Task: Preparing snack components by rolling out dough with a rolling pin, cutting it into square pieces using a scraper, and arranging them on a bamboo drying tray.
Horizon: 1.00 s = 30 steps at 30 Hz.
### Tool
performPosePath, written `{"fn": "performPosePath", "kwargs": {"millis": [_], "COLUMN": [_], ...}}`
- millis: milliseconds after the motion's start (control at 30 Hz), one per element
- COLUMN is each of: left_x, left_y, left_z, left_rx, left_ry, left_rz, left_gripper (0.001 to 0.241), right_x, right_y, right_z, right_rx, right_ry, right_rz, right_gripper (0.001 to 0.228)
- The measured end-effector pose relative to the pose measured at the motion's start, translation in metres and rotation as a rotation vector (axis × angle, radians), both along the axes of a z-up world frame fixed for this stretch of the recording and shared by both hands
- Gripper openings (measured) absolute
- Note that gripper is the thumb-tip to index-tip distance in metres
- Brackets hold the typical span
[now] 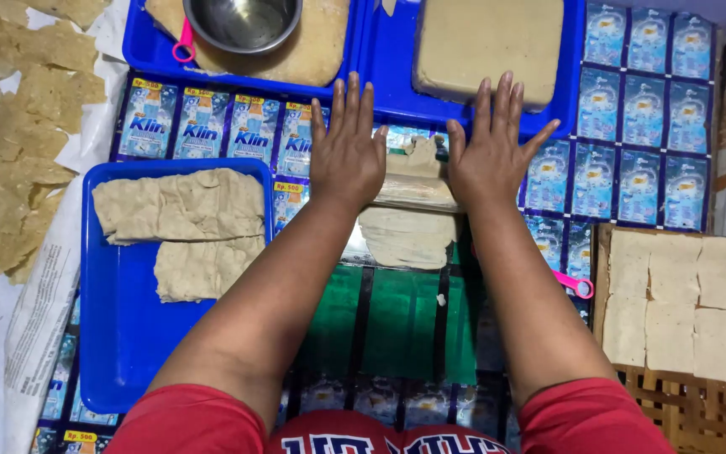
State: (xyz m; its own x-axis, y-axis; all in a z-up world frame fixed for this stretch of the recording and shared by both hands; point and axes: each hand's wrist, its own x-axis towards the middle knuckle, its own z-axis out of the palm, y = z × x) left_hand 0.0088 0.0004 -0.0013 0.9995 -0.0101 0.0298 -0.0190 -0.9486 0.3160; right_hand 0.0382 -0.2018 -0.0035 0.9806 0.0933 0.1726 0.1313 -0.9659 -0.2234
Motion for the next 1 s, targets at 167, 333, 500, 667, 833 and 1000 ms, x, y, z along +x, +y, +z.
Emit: {"fn": "performPosePath", "kwargs": {"millis": [167,333,500,667,833,1000], "left_x": [0.003,-0.044,-0.106,-0.153,-0.174,-0.210], "left_y": [0.000,-0.003,-0.001,0.008,0.013,0.013], "left_z": [-0.004,0.006,-0.007,-0.050,-0.055,-0.055], "left_rx": [0.036,0.036,0.016,0.012,0.056,-0.021], "left_ry": [-0.064,0.079,0.034,-0.049,-0.413,-0.283], "left_rz": [-0.010,-0.013,-0.087,-0.158,-0.180,0.128], "left_gripper": [0.064,0.063,0.062,0.065,0.050,0.075], "right_x": [-0.004,-0.042,-0.100,-0.151,-0.151,-0.149], "right_y": [0.004,-0.004,-0.014,-0.027,-0.094,-0.161], "right_z": [0.009,-0.009,-0.027,-0.019,-0.007,-0.072], "right_rx": [0.020,-0.012,-0.080,-0.058,0.416,-0.102], "right_ry": [-0.034,0.004,0.034,0.004,0.001,0.130], "right_rz": [0.012,0.045,0.092,0.152,0.088,0.031], "right_gripper": [0.067,0.062,0.059,0.057,0.062,0.069]}}
